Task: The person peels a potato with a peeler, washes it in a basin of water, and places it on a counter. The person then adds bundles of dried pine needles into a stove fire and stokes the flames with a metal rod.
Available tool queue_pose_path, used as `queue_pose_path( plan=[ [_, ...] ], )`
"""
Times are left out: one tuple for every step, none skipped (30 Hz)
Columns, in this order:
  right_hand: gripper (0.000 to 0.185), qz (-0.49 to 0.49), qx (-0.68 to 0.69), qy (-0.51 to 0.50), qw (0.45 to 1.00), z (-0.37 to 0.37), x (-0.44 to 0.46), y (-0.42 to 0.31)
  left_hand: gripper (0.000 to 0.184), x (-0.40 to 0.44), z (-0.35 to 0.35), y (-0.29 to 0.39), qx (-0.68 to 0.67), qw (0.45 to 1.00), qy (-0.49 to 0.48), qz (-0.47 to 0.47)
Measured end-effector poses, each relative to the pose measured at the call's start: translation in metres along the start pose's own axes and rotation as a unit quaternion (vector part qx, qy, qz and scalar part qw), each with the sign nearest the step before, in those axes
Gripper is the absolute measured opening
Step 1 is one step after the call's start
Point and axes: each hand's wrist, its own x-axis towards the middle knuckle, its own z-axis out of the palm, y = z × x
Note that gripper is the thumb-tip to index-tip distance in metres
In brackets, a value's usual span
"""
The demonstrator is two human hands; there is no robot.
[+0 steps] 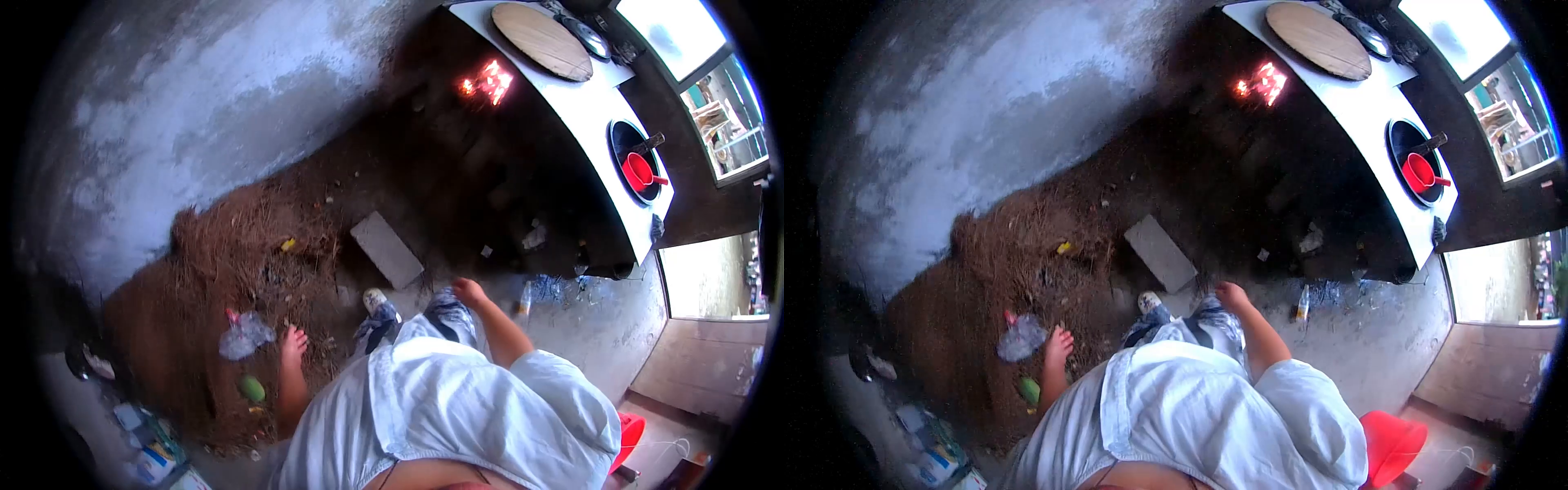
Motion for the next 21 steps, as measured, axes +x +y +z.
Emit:
queue_pose_path(
  plan=[
    [0.028,0.065,-0.086,0.004,0.994,-0.021,0.008,0.009,0.043,-0.023,0.045,0.063,0.019,0.999,-0.002,0.027],
    [0.029,0.127,0.030,0.033,0.991,-0.016,0.034,0.065,0.043,-0.030,0.073,0.106,0.033,0.999,-0.006,0.029],
    [0.026,0.135,-0.052,0.079,0.986,-0.035,0.035,0.065,0.040,-0.030,0.099,0.141,0.067,0.993,-0.051,0.084],
    [0.024,0.159,-0.037,0.115,0.980,-0.036,0.055,0.100,0.036,-0.030,0.122,0.171,0.096,0.981,-0.097,0.139],
    [0.021,0.193,0.125,0.102,0.968,-0.038,0.075,0.132,0.032,-0.026,0.144,0.196,0.098,0.979,-0.104,0.149],
    [0.021,0.199,0.129,0.107,0.966,-0.041,0.096,0.146,0.032,-0.015,0.161,0.214,0.103,0.977,-0.111,0.148],
    [0.019,0.192,0.158,0.105,0.963,-0.048,0.117,0.156,0.033,-0.005,0.178,0.228,0.092,0.980,-0.089,0.152],
    [0.018,0.185,0.185,0.100,0.960,-0.052,0.140,0.167,0.034,0.005,0.192,0.238,0.080,0.983,-0.065,0.154],
    [0.014,0.170,0.184,0.137,0.958,-0.049,0.171,0.173,0.034,0.017,0.206,0.246,0.065,0.987,-0.050,0.140],
    [0.014,0.172,0.183,0.136,0.958,-0.063,0.194,0.157,0.034,0.023,0.222,0.253,0.066,0.987,-0.050,0.138],
    [0.014,0.185,0.286,0.086,0.936,-0.081,0.217,0.130,0.034,0.025,0.238,0.262,0.065,0.989,-0.030,0.127],
    [0.014,0.193,0.386,0.034,0.901,-0.104,0.245,0.091,0.034,0.030,0.259,0.276,0.065,0.991,-0.008,0.117],
    [0.014,0.155,0.255,0.011,0.954,-0.129,0.274,0.054,0.034,0.039,0.283,0.290,0.066,0.991,-0.006,0.118],
    [0.015,0.118,0.117,-0.019,0.986,-0.152,0.293,0.021,0.034,0.042,0.302,0.296,0.049,0.992,0.009,0.113],
    [0.020,0.134,0.145,-0.030,0.980,-0.175,0.314,-0.018,0.034,0.045,0.315,0.310,0.043,0.993,0.024,0.111],
    [0.025,0.153,0.175,-0.038,0.972,-0.195,0.341,-0.044,0.036,0.045,0.341,0.327,0.050,0.991,0.018,0.121],
    [0.023,0.122,0.266,-0.018,0.956,-0.187,0.381,-0.037,0.034,0.049,0.362,0.342,0.067,0.989,-0.005,0.130],
    [0.020,0.088,0.352,0.007,0.932,-0.180,0.416,-0.031,0.033,0.056,0.380,0.354,0.081,0.987,-0.029,0.139],
    [0.020,0.095,0.353,0.008,0.931,-0.194,0.437,-0.048,0.033,0.066,0.401,0.368,0.086,0.987,-0.031,0.133],
    [0.021,0.115,0.390,0.024,0.913,-0.206,0.449,-0.065,0.031,0.072,0.417,0.379,0.111,0.981,-0.054,0.148],
    [0.021,0.134,0.425,0.040,0.894,-0.216,0.461,-0.079,0.029,0.081,0.434,0.388,0.135,0.974,-0.077,0.163]
  ],
)
